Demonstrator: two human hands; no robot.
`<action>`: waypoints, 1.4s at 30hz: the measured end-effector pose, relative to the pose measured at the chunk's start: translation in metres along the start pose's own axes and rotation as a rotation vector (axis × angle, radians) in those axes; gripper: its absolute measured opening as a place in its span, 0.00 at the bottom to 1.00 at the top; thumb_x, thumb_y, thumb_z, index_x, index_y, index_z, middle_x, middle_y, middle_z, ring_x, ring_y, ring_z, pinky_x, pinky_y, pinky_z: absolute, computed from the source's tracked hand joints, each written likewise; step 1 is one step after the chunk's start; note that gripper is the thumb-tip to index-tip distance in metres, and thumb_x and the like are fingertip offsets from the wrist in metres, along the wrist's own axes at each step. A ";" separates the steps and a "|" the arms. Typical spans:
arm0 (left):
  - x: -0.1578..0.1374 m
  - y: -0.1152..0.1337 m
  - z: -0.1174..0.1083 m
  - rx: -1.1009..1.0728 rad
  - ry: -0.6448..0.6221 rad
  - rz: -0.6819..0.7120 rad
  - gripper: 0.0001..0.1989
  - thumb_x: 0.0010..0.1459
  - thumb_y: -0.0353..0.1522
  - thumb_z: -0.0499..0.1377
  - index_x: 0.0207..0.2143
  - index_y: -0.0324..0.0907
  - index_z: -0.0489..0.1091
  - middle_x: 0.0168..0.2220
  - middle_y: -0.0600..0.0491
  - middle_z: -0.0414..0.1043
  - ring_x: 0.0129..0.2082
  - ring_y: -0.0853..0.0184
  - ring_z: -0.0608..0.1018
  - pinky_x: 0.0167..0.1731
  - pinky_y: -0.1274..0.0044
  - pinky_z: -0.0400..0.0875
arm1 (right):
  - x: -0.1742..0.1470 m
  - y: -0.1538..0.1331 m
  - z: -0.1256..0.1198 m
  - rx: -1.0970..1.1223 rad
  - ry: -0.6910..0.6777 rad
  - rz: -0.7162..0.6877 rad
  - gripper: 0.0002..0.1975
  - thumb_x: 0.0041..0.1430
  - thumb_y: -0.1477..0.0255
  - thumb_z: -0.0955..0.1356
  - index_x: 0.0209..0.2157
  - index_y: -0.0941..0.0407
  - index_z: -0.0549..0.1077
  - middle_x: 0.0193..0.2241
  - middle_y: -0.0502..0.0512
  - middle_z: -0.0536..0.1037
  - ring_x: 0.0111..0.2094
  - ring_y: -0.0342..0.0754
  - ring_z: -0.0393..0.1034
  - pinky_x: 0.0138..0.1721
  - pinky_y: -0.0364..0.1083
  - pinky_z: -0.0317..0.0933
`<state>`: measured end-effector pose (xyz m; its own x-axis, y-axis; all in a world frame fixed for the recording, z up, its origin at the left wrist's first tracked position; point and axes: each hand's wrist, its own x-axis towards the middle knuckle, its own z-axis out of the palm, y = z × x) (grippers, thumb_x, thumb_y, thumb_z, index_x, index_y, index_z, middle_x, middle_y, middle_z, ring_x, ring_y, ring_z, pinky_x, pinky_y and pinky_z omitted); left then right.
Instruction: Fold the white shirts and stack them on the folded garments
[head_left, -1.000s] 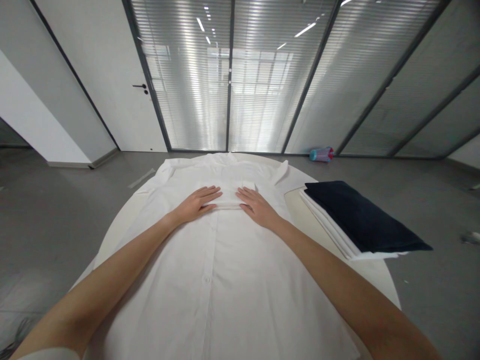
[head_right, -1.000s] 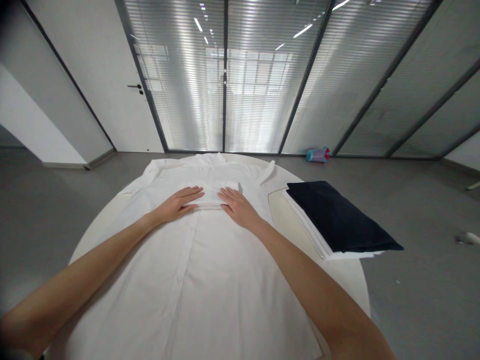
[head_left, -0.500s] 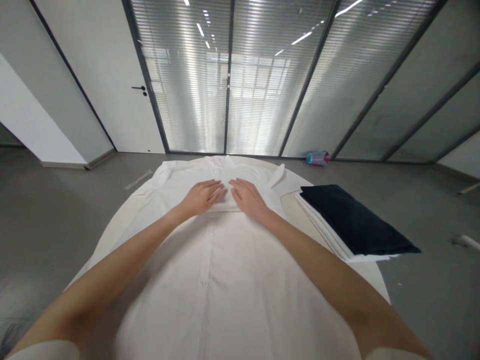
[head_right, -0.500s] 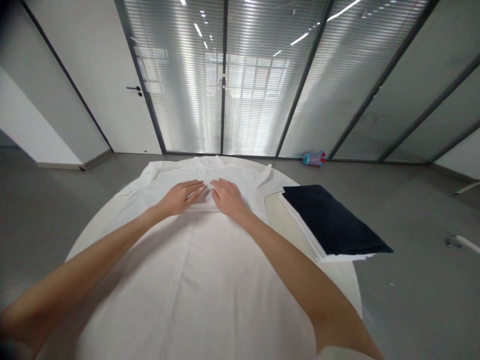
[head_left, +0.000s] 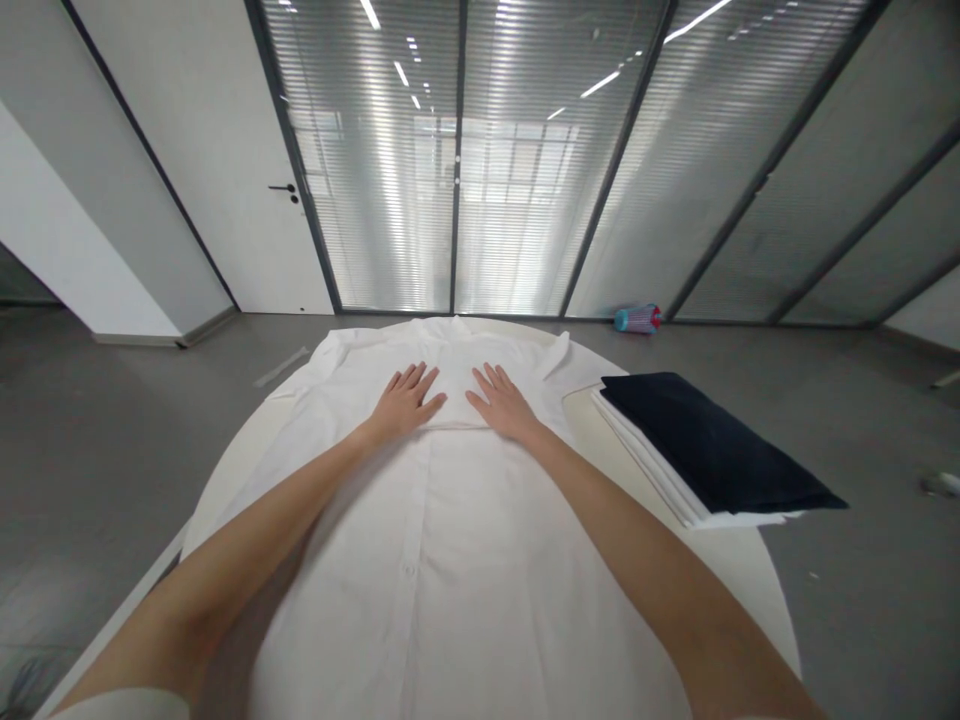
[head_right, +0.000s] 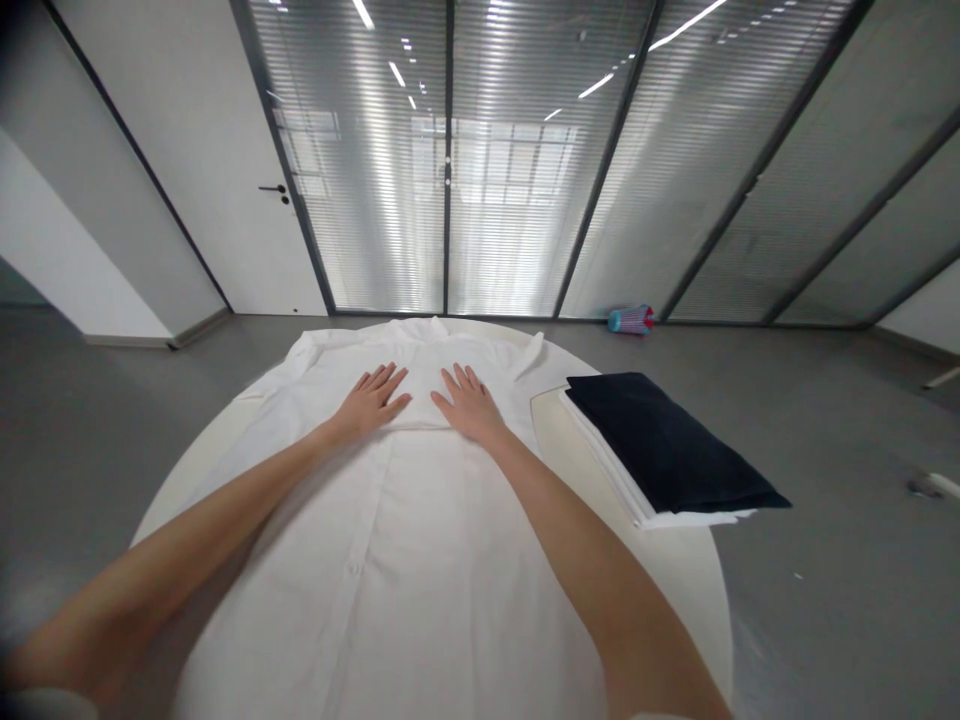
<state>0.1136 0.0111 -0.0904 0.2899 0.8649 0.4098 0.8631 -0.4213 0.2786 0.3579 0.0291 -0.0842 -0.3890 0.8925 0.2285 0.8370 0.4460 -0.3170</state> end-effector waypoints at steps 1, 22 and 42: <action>-0.001 -0.001 -0.001 -0.020 -0.008 -0.009 0.31 0.67 0.49 0.52 0.67 0.46 0.60 0.69 0.42 0.54 0.70 0.48 0.56 0.65 0.51 0.51 | -0.001 0.003 0.002 0.023 0.013 -0.006 0.37 0.69 0.46 0.53 0.70 0.52 0.54 0.72 0.57 0.48 0.72 0.58 0.36 0.69 0.61 0.42; -0.012 -0.007 0.001 -0.159 0.074 0.038 0.31 0.67 0.49 0.48 0.63 0.39 0.66 0.67 0.41 0.60 0.69 0.51 0.58 0.65 0.55 0.57 | -0.003 0.008 0.013 0.116 0.136 -0.047 0.33 0.69 0.49 0.57 0.67 0.51 0.61 0.70 0.57 0.56 0.72 0.58 0.40 0.69 0.62 0.46; -0.011 -0.005 -0.002 -0.150 0.069 0.028 0.30 0.67 0.46 0.49 0.62 0.36 0.67 0.67 0.41 0.60 0.69 0.52 0.59 0.66 0.57 0.57 | -0.003 0.004 0.009 0.107 0.096 -0.030 0.34 0.69 0.50 0.57 0.67 0.56 0.61 0.70 0.59 0.55 0.72 0.58 0.39 0.70 0.59 0.43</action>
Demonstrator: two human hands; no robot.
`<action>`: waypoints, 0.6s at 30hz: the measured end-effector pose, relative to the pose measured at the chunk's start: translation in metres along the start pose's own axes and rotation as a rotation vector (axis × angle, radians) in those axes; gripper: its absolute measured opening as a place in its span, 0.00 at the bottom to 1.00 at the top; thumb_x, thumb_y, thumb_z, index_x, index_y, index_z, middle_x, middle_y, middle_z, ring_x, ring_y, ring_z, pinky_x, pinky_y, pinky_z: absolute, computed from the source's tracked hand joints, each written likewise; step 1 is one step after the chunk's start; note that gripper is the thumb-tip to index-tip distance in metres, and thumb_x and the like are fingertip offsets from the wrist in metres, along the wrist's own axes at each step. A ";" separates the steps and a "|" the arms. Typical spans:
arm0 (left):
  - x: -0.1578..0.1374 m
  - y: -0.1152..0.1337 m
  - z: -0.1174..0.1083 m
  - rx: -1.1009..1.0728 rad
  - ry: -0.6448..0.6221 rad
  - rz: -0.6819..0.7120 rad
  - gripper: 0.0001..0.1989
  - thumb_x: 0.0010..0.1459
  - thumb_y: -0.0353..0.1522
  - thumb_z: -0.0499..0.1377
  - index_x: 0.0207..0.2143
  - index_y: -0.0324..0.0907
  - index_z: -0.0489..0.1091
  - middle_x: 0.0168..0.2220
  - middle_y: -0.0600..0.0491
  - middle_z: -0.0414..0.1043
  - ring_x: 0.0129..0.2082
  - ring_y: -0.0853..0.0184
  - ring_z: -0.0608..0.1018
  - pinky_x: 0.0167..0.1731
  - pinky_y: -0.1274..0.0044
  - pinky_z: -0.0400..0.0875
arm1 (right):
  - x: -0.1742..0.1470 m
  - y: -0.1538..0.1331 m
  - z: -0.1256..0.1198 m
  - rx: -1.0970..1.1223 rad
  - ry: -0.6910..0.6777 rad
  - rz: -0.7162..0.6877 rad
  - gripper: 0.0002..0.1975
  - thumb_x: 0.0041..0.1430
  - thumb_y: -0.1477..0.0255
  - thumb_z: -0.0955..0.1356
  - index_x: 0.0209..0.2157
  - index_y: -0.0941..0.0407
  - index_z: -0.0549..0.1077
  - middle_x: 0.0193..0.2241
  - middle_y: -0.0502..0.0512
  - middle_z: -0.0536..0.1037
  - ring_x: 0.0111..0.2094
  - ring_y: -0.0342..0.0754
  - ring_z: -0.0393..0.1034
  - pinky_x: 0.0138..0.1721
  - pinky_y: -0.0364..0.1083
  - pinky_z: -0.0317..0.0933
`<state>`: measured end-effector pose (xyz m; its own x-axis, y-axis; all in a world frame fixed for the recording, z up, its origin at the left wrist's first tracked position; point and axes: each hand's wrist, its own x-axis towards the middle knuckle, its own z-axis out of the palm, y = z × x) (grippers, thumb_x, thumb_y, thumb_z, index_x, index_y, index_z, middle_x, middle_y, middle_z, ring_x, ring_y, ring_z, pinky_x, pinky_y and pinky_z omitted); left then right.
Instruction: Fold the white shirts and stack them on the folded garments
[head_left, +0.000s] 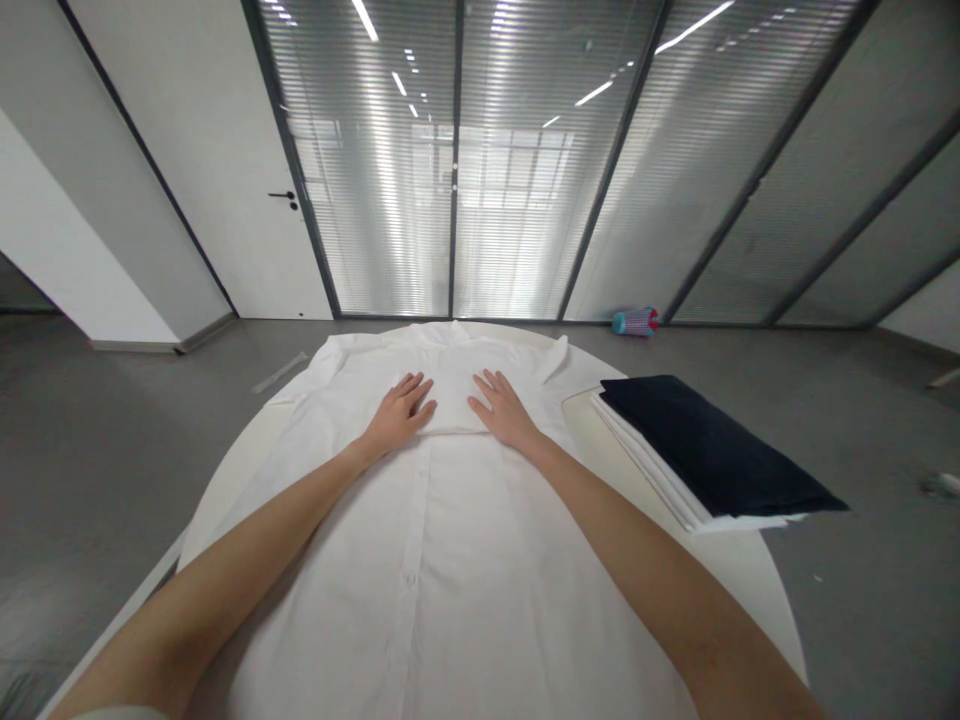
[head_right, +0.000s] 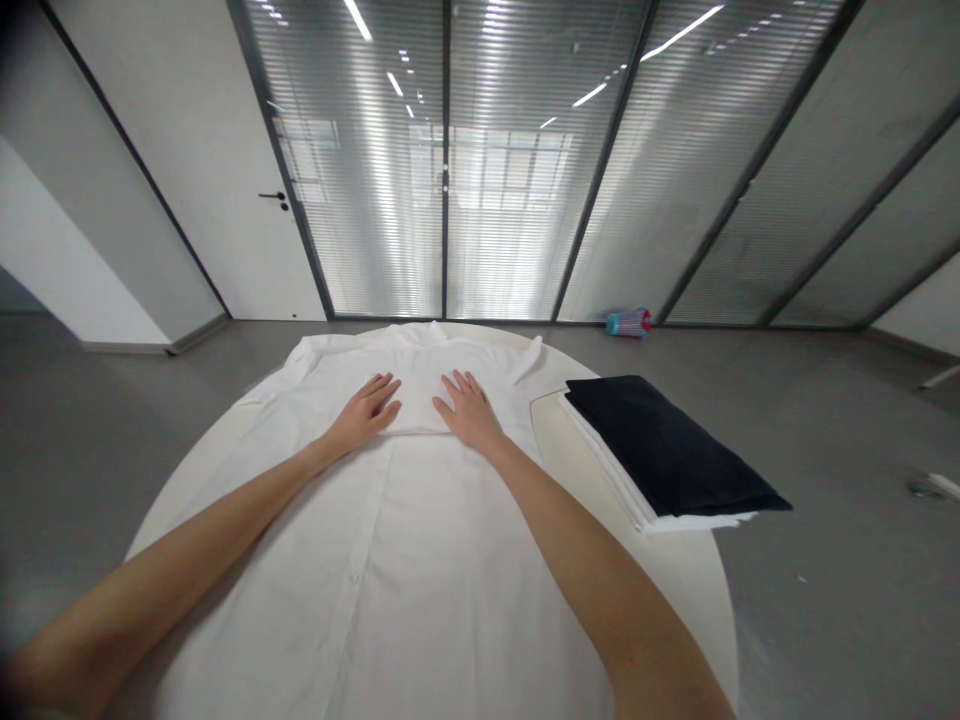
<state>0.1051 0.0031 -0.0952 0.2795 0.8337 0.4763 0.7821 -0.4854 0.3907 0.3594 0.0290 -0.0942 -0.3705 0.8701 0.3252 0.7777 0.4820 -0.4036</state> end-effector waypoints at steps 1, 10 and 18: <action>0.000 0.001 0.000 0.003 -0.003 -0.006 0.30 0.67 0.46 0.49 0.62 0.36 0.67 0.67 0.41 0.60 0.69 0.52 0.59 0.66 0.58 0.57 | 0.000 0.000 0.000 0.002 -0.004 0.002 0.35 0.69 0.50 0.57 0.68 0.57 0.61 0.70 0.60 0.54 0.72 0.58 0.39 0.70 0.59 0.42; 0.000 0.005 -0.003 -0.002 -0.007 -0.015 0.31 0.67 0.46 0.49 0.62 0.32 0.67 0.66 0.37 0.60 0.69 0.51 0.59 0.66 0.59 0.56 | 0.000 -0.002 -0.003 -0.010 -0.020 0.013 0.34 0.69 0.51 0.57 0.68 0.57 0.60 0.70 0.60 0.54 0.72 0.59 0.38 0.70 0.59 0.43; 0.000 0.003 -0.002 -0.009 -0.010 -0.019 0.32 0.67 0.46 0.50 0.62 0.33 0.67 0.67 0.39 0.60 0.69 0.52 0.59 0.67 0.60 0.55 | 0.000 -0.001 0.000 0.005 0.003 0.009 0.33 0.69 0.50 0.57 0.67 0.54 0.61 0.70 0.58 0.55 0.72 0.58 0.39 0.69 0.59 0.44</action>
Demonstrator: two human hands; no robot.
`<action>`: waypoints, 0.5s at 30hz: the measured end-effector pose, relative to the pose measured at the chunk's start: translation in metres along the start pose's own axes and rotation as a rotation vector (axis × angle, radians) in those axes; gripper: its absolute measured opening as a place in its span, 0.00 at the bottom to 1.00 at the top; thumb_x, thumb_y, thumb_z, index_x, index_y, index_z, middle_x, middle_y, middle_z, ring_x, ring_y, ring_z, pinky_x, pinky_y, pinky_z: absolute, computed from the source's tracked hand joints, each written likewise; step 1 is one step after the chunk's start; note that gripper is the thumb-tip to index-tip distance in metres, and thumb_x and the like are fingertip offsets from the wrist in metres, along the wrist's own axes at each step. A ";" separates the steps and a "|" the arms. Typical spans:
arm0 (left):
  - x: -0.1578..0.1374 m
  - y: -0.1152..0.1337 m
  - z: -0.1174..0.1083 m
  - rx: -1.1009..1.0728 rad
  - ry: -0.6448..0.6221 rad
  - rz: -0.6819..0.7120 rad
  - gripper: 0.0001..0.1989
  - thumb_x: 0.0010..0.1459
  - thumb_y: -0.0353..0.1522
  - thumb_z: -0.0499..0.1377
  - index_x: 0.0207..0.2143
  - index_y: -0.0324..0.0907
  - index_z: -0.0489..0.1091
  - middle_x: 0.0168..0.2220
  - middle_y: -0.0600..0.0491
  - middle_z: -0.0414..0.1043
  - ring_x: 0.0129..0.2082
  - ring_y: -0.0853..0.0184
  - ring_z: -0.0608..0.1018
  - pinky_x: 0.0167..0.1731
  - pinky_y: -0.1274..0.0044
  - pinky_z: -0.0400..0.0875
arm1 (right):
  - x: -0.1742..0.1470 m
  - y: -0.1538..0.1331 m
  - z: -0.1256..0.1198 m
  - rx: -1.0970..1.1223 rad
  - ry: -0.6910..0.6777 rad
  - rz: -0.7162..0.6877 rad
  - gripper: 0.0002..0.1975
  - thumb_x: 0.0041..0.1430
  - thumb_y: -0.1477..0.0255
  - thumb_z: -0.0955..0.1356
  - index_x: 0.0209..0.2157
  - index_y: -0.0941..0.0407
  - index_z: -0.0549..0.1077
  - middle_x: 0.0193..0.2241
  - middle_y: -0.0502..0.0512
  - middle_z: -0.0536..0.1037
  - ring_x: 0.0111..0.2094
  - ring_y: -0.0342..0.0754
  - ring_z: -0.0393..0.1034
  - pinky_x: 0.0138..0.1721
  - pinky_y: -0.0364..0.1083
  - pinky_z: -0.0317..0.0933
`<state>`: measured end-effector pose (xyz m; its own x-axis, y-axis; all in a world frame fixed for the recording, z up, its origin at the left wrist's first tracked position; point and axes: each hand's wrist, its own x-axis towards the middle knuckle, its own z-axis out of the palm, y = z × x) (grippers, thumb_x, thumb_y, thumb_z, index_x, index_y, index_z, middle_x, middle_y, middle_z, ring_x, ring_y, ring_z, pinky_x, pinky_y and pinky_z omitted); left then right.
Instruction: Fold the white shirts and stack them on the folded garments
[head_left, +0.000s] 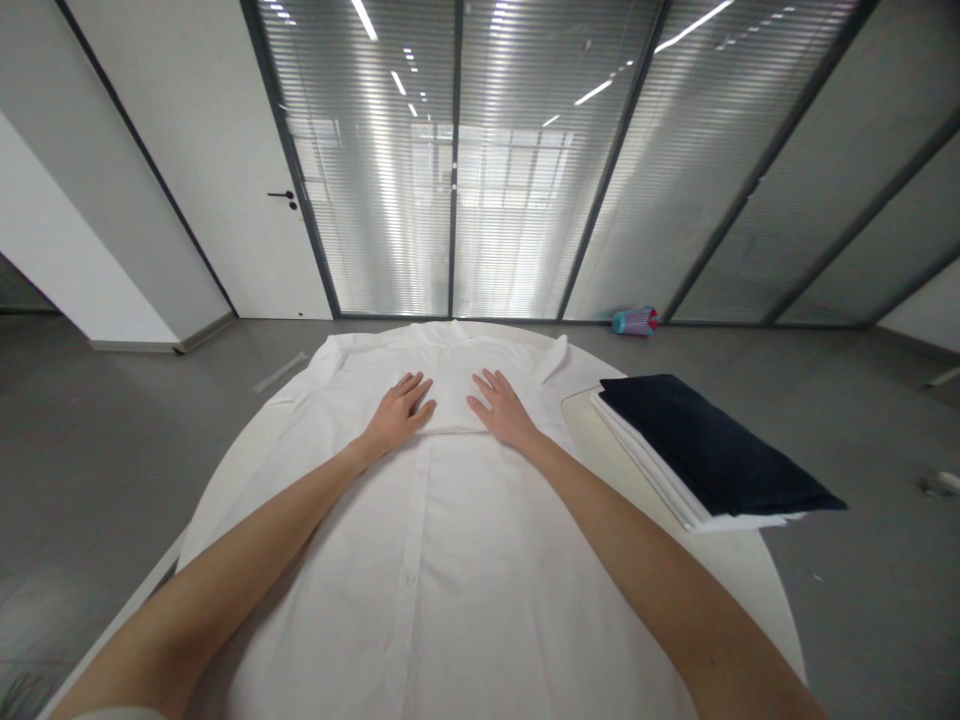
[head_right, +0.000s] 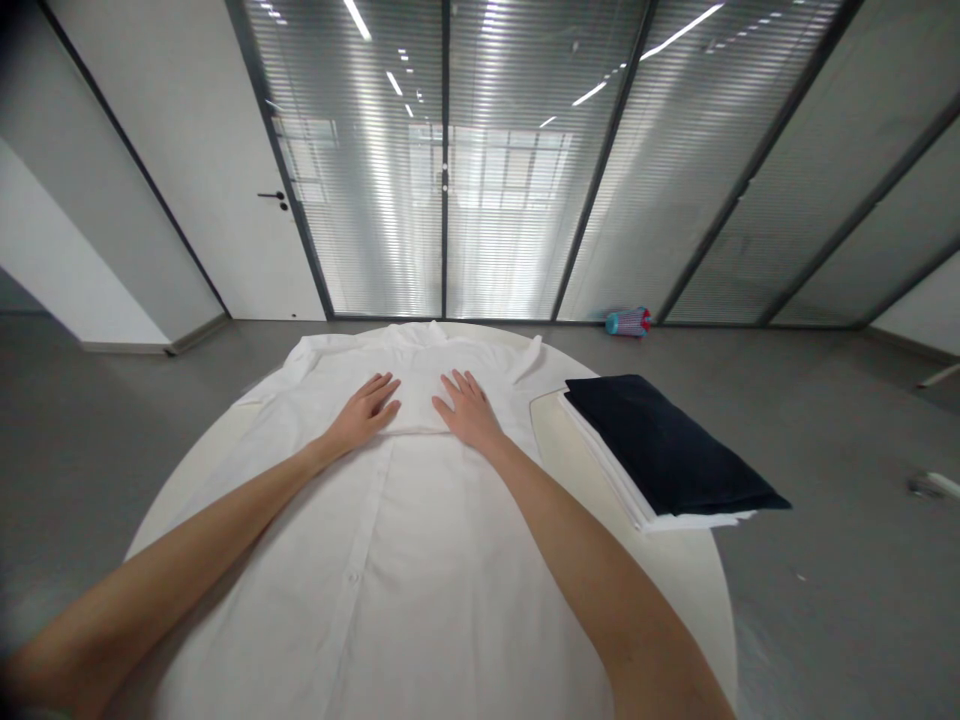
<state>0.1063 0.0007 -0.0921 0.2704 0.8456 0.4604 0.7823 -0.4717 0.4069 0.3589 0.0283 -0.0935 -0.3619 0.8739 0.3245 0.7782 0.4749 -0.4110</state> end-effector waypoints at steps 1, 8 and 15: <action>0.000 0.000 0.000 -0.002 0.000 0.000 0.32 0.67 0.46 0.50 0.62 0.33 0.67 0.67 0.39 0.60 0.69 0.52 0.59 0.67 0.60 0.55 | 0.000 0.000 0.000 0.002 0.004 0.002 0.33 0.69 0.50 0.57 0.67 0.54 0.61 0.70 0.58 0.56 0.72 0.58 0.39 0.69 0.59 0.44; 0.000 -0.002 0.001 -0.005 0.008 0.012 0.31 0.67 0.46 0.50 0.62 0.35 0.67 0.66 0.40 0.60 0.69 0.51 0.59 0.66 0.58 0.56 | 0.000 0.000 -0.001 0.002 -0.003 0.003 0.34 0.69 0.51 0.58 0.67 0.55 0.61 0.70 0.59 0.56 0.72 0.59 0.40 0.69 0.60 0.44; -0.001 -0.004 0.004 -0.016 0.075 0.008 0.27 0.66 0.45 0.52 0.61 0.42 0.68 0.67 0.44 0.60 0.70 0.51 0.56 0.67 0.56 0.54 | 0.003 0.004 0.001 0.077 0.045 0.007 0.31 0.70 0.53 0.56 0.64 0.56 0.67 0.67 0.58 0.61 0.71 0.56 0.45 0.70 0.57 0.43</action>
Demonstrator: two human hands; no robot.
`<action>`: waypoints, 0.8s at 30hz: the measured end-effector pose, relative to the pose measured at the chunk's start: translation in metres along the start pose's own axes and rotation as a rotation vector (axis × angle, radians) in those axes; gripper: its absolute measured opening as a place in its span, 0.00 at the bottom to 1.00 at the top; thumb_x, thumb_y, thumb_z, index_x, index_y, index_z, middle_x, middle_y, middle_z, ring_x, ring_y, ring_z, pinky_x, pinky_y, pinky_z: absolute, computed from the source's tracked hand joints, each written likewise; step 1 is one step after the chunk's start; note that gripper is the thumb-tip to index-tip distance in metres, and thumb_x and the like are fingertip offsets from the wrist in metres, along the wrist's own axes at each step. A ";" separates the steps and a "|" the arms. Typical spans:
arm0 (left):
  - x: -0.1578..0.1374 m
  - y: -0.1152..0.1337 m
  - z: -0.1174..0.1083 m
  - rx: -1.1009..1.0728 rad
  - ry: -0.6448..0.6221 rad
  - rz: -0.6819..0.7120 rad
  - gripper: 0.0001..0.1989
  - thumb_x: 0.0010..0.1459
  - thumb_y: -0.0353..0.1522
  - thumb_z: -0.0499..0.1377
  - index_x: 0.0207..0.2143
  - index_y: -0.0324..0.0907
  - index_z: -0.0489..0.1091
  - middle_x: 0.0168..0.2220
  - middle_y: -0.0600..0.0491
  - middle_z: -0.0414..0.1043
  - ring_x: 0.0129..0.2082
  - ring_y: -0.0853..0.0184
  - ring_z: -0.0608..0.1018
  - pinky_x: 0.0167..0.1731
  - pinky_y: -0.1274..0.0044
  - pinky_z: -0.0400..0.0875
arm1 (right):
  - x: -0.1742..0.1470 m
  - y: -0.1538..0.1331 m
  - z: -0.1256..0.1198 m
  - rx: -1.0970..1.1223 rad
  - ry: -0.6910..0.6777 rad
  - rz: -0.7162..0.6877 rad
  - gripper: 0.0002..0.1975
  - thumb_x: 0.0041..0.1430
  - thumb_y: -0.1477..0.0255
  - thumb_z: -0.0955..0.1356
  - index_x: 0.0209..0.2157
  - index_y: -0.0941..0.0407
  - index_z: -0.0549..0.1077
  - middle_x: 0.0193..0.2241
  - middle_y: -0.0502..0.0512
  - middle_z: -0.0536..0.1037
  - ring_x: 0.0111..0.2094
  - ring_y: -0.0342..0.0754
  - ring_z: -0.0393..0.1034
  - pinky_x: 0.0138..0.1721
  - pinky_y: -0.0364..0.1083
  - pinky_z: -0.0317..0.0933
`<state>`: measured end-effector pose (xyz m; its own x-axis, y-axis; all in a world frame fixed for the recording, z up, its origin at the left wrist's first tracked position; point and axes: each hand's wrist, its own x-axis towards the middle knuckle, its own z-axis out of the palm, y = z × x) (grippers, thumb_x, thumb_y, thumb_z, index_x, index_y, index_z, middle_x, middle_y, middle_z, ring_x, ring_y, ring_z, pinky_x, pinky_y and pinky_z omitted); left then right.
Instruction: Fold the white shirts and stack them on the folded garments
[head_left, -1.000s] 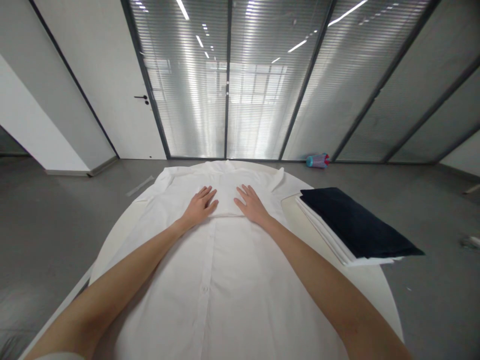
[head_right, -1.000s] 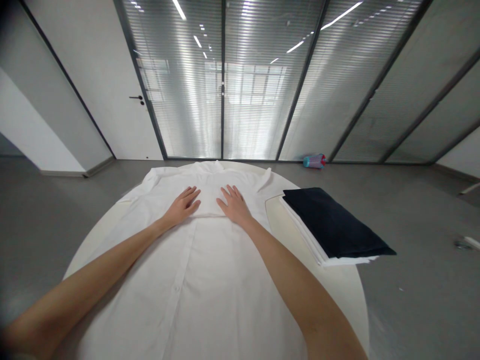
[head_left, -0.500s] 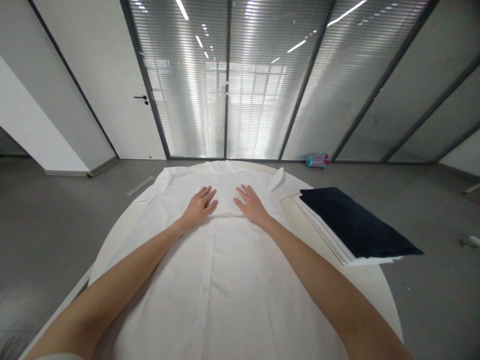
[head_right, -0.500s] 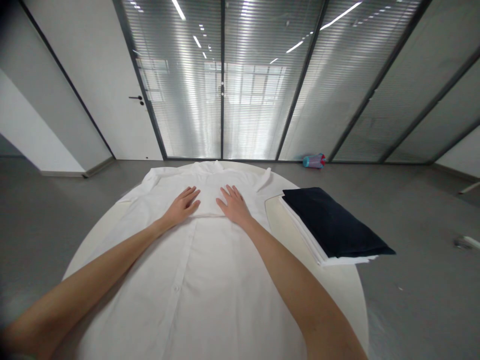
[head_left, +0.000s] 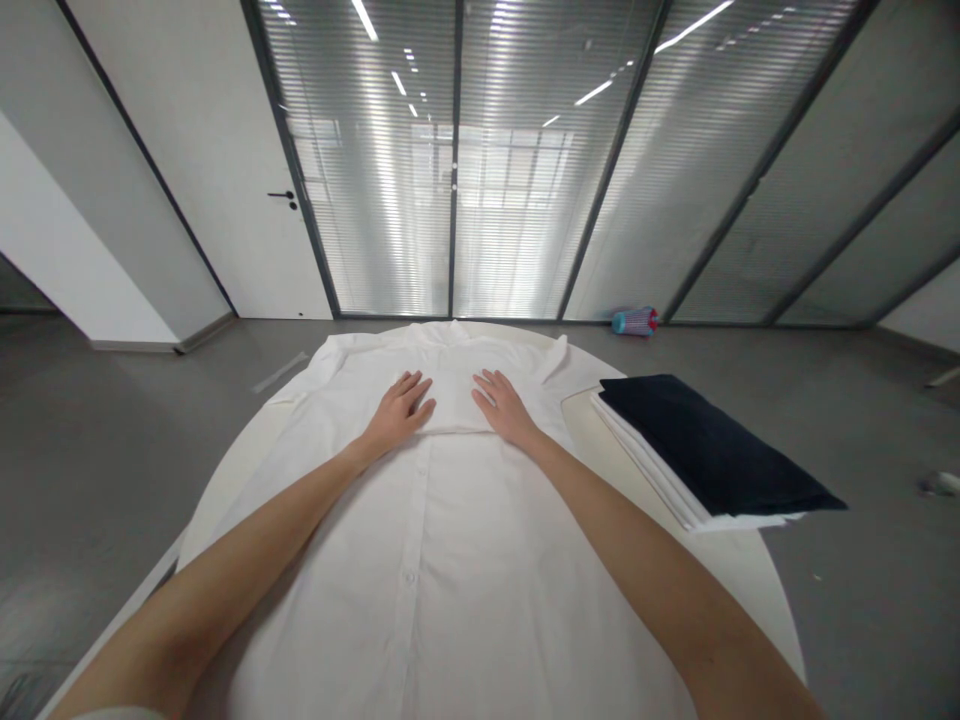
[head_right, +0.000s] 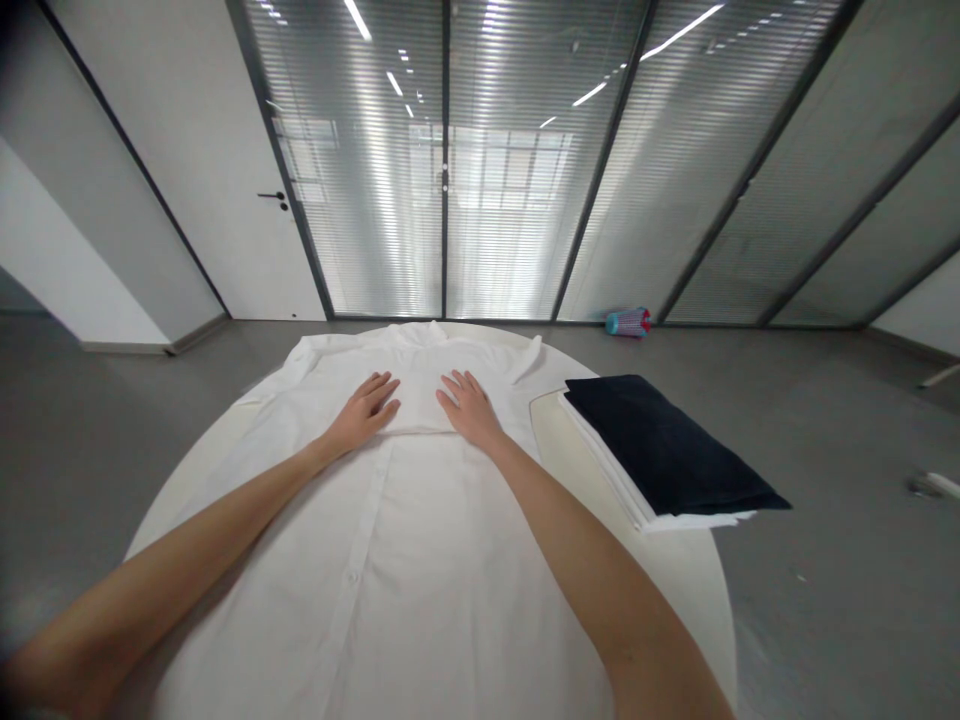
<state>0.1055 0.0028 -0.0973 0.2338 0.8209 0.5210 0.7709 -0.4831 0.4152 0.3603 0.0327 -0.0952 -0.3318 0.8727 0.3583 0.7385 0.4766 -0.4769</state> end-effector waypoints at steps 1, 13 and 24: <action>0.000 0.000 0.000 0.000 0.055 -0.019 0.25 0.66 0.45 0.52 0.62 0.46 0.67 0.69 0.47 0.57 0.71 0.52 0.53 0.67 0.55 0.52 | 0.000 0.001 0.000 0.012 0.007 0.003 0.31 0.70 0.53 0.56 0.64 0.55 0.67 0.67 0.58 0.62 0.71 0.56 0.45 0.70 0.57 0.43; -0.001 0.001 -0.003 -0.076 0.018 -0.247 0.25 0.65 0.42 0.53 0.60 0.40 0.69 0.70 0.40 0.52 0.67 0.52 0.63 0.63 0.64 0.62 | -0.001 0.003 0.002 -0.002 0.019 -0.018 0.29 0.69 0.53 0.59 0.64 0.53 0.67 0.67 0.58 0.61 0.71 0.56 0.45 0.69 0.58 0.44; -0.002 0.003 -0.006 -0.055 -0.007 -0.271 0.26 0.65 0.43 0.52 0.60 0.41 0.68 0.70 0.41 0.51 0.65 0.51 0.66 0.62 0.63 0.63 | -0.001 0.001 0.000 -0.023 0.007 -0.013 0.30 0.69 0.53 0.58 0.64 0.53 0.66 0.68 0.57 0.61 0.71 0.55 0.44 0.69 0.58 0.44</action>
<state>0.1039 -0.0022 -0.0928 0.0279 0.9243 0.3807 0.7722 -0.2618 0.5789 0.3614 0.0320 -0.0965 -0.3370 0.8658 0.3700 0.7473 0.4850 -0.4542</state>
